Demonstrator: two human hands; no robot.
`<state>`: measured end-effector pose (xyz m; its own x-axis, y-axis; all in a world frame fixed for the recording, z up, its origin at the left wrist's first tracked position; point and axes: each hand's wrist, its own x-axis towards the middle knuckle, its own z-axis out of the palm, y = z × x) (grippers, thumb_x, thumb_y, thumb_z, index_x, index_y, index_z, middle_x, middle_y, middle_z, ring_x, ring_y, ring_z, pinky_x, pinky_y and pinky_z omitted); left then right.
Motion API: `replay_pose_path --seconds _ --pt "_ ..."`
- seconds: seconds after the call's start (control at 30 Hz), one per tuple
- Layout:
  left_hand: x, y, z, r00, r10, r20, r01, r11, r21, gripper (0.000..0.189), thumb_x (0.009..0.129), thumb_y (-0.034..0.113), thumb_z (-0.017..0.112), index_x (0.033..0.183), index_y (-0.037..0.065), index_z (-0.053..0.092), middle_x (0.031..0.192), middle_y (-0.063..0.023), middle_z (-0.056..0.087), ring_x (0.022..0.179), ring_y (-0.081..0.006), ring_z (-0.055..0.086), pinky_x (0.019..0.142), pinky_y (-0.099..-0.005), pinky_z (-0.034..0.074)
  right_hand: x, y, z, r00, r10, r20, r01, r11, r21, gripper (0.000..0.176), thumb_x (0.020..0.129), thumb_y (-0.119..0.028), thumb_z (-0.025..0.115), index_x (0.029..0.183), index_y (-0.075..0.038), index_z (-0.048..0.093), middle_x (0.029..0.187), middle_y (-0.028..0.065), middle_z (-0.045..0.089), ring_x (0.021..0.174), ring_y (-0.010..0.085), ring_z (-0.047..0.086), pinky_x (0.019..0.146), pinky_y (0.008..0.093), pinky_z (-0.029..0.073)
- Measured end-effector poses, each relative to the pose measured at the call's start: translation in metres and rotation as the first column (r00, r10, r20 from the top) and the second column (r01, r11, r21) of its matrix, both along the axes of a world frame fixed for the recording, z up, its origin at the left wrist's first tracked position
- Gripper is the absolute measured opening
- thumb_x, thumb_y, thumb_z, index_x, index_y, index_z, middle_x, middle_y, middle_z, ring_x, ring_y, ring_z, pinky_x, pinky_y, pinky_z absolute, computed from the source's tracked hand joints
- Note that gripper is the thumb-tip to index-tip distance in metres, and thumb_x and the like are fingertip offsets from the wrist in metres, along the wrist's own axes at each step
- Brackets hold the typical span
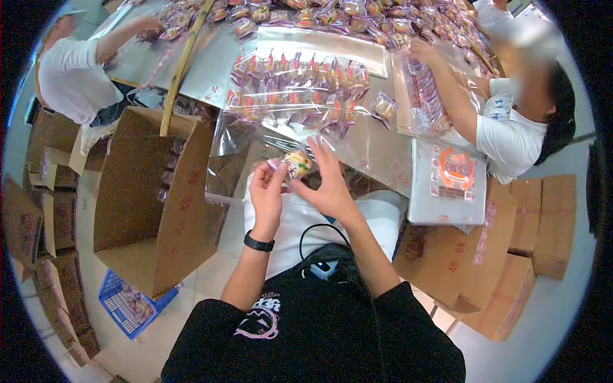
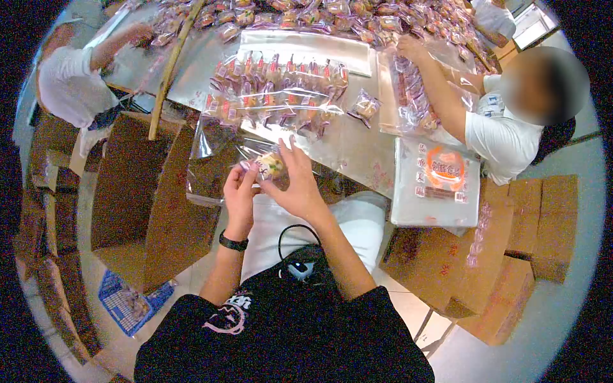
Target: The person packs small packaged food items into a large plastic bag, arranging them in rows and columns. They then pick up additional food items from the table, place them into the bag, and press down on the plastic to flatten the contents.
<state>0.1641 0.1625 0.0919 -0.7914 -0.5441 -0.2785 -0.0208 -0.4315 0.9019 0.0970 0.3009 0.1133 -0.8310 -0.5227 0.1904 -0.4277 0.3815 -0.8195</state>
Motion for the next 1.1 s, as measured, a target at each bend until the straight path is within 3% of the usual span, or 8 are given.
replay_pose_path --seconds 0.23,0.43,0.57,0.63,0.7,0.83,1.0,1.1 --pt "-0.012 -0.019 -0.001 0.982 -0.180 0.053 0.156 0.941 0.299 0.028 0.102 0.030 0.063 0.114 0.005 0.067 0.105 -0.0057 0.068 0.094 -0.0177 0.071 0.075 -0.0341 0.063 0.005 0.004 0.001 0.918 0.113 -0.381 0.085 0.881 0.466 0.084 0.080 -0.034 0.081 0.153 -0.009 0.047 0.166 0.0259 0.026 0.155 0.0467 0.019 0.124 0.0644 0.016" --pt "-0.035 -0.044 -0.027 0.946 -0.325 -0.025 0.313 0.887 0.341 0.038 0.104 0.030 0.056 0.128 0.002 0.067 0.113 -0.0093 0.071 0.098 -0.0166 0.072 0.074 -0.0326 0.062 0.002 0.011 -0.009 0.754 0.083 -0.652 0.140 0.949 0.283 0.065 0.077 -0.025 0.079 0.137 -0.008 0.062 0.154 0.0191 0.049 0.148 0.0402 0.037 0.123 0.0619 0.020" --pt "-0.043 -0.051 -0.011 0.901 -0.434 0.013 0.424 0.886 0.187 0.037 0.104 0.029 0.058 0.129 0.004 0.067 0.114 -0.0048 0.072 0.097 -0.0170 0.070 0.080 -0.0322 0.059 0.001 0.023 -0.024 0.936 -0.051 -0.348 0.100 0.987 0.122 0.062 0.075 -0.020 0.078 0.134 -0.005 0.062 0.139 0.0190 0.061 0.130 0.0388 0.054 0.115 0.0538 0.036" --pt "-0.051 -0.045 -0.010 0.942 -0.335 0.016 0.325 0.899 -0.293 0.038 0.097 0.016 0.059 0.132 0.001 0.067 0.122 -0.0149 0.067 0.093 -0.0181 0.069 0.075 -0.0315 0.058 0.006 0.027 -0.020 0.945 -0.188 -0.267 0.236 0.958 0.161 0.061 0.076 -0.019 0.078 0.133 -0.005 0.061 0.133 0.0202 0.063 0.123 0.0393 0.058 0.109 0.0492 0.042" --pt "-0.055 -0.043 -0.006 0.960 -0.278 -0.013 0.158 0.582 -0.798 0.042 0.092 0.010 0.059 0.133 0.002 0.067 0.127 -0.0168 0.065 0.100 -0.0207 0.067 0.080 -0.0334 0.055 0.005 0.025 -0.011 0.970 -0.224 0.095 0.220 0.974 0.052 0.056 0.085 -0.020 0.077 0.134 -0.002 0.057 0.124 0.0228 0.066 0.122 0.0380 0.060 0.104 0.0449 0.047" --pt "-0.057 -0.047 0.008 0.883 -0.392 -0.259 0.177 0.789 -0.589 0.056 0.081 -0.001 0.055 0.134 0.005 0.068 0.135 -0.0163 0.063 0.123 -0.0295 0.057 0.103 -0.0385 0.046 0.002 0.004 -0.020 0.922 -0.266 0.281 0.324 0.927 -0.187 0.059 0.094 -0.021 0.073 0.143 0.001 0.048 0.131 0.0249 0.062 0.126 0.0345 0.059 0.103 0.0435 0.049" --pt "-0.077 -0.036 0.005 0.949 -0.295 -0.109 -0.075 0.126 -0.989 0.058 0.081 0.002 0.064 0.139 0.004 0.062 0.138 -0.0204 0.061 0.131 -0.0394 0.053 0.108 -0.0494 0.043 -0.011 -0.015 -0.050 0.903 -0.397 0.163 0.429 0.852 -0.300 0.064 0.095 -0.018 0.071 0.150 0.000 0.044 0.140 0.0284 0.055 0.129 0.0389 0.057 0.106 0.0444 0.047" --pt "-0.095 -0.025 0.026 0.979 -0.179 -0.097 -0.103 -0.025 -0.994 0.055 0.084 0.005 0.068 0.138 0.003 0.063 0.145 -0.0209 0.056 0.133 -0.0397 0.051 0.108 -0.0518 0.041 -0.002 -0.013 -0.026 0.893 -0.397 -0.212 0.375 0.917 -0.138 0.062 0.096 -0.019 0.069 0.150 0.002 0.046 0.140 0.0303 0.054 0.130 0.0427 0.056 0.107 0.0453 0.047"
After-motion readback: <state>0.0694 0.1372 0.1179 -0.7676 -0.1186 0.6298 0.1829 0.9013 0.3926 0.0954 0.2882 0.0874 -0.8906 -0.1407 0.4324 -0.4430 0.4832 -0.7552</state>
